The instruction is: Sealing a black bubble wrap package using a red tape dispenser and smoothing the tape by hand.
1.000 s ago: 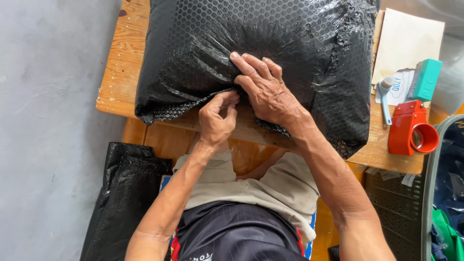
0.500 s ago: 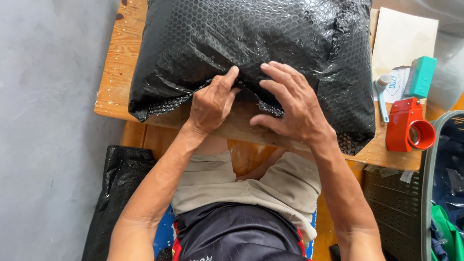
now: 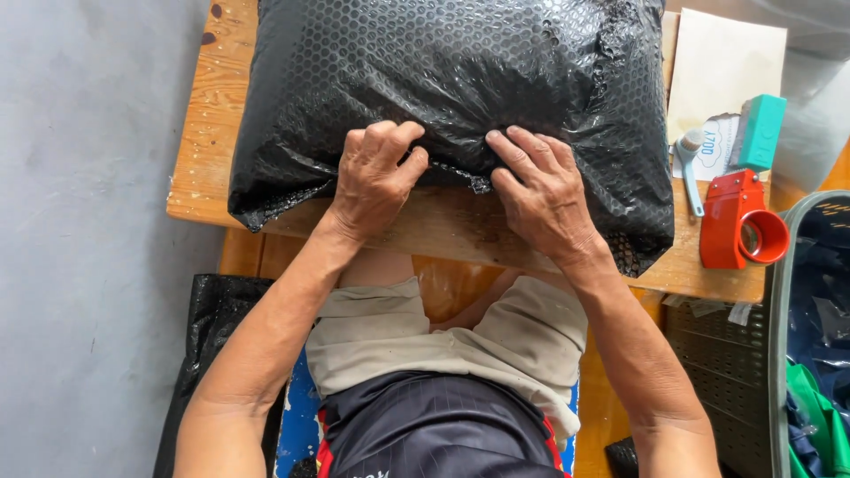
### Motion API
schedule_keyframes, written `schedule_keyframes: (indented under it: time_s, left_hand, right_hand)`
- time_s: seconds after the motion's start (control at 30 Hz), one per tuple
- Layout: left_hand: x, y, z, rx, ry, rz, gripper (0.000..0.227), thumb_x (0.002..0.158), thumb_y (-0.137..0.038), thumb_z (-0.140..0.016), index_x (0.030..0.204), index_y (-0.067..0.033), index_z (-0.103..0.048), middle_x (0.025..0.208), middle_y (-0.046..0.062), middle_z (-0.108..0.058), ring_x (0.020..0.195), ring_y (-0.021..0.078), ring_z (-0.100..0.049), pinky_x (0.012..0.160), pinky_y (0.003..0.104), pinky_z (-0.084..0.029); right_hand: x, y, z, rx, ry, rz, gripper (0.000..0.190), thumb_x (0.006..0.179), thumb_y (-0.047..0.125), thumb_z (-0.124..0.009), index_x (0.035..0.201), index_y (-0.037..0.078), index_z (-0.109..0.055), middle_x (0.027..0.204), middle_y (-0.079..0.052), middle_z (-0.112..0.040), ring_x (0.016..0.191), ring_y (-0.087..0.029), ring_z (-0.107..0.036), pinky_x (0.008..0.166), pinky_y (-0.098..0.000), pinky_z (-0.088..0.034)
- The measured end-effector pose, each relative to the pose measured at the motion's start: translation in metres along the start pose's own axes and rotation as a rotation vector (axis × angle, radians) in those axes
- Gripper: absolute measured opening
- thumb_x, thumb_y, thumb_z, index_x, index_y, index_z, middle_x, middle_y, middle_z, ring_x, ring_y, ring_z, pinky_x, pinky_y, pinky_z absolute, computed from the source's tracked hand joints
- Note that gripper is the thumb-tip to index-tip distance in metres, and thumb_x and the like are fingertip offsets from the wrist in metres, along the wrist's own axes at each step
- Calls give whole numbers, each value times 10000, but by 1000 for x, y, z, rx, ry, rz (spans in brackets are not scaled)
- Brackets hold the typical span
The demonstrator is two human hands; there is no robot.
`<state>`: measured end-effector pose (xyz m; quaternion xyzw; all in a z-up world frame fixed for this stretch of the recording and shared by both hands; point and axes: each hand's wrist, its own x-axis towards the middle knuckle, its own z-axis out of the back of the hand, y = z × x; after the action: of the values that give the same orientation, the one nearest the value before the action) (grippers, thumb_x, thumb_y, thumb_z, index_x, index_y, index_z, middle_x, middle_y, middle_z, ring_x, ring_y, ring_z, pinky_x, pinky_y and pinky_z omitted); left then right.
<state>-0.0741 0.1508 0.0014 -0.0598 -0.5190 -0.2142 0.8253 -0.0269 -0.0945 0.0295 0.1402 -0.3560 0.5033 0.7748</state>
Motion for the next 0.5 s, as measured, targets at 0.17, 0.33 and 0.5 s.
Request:
schedule_keyframes:
  time_s: [0.17, 0.33, 0.5]
  left_hand:
    - [10, 17, 3, -143, 91, -103, 263, 1050, -197, -608, 795, -131, -612, 1037, 26, -706, 949, 207, -671, 805, 324, -476]
    - [14, 33, -6, -180, 220, -82, 289, 1020, -261, -683, 776, -148, -577, 926, -14, -629, 855, 196, -601, 694, 306, -448]
    - [12, 43, -15, -248, 437, -20, 289, 742, -227, -898, 795, -136, -629, 878, -21, -576, 864, 184, -597, 711, 312, -483]
  right_hand:
    - [-5, -9, -7, 51, 27, -50, 243, 1046, 163, -572, 823, 104, -650, 1191, -56, -751, 1108, -270, -705, 932, -401, -519]
    - [-1, -19, -14, 80, 73, -119, 185, 954, 174, -725, 802, 118, -636, 1093, -12, -720, 1000, -242, -669, 852, -365, -500]
    - [2, -26, -20, 208, 90, -281, 300, 756, 110, -913, 813, 76, -620, 949, -45, -629, 896, -273, -627, 783, -394, -528]
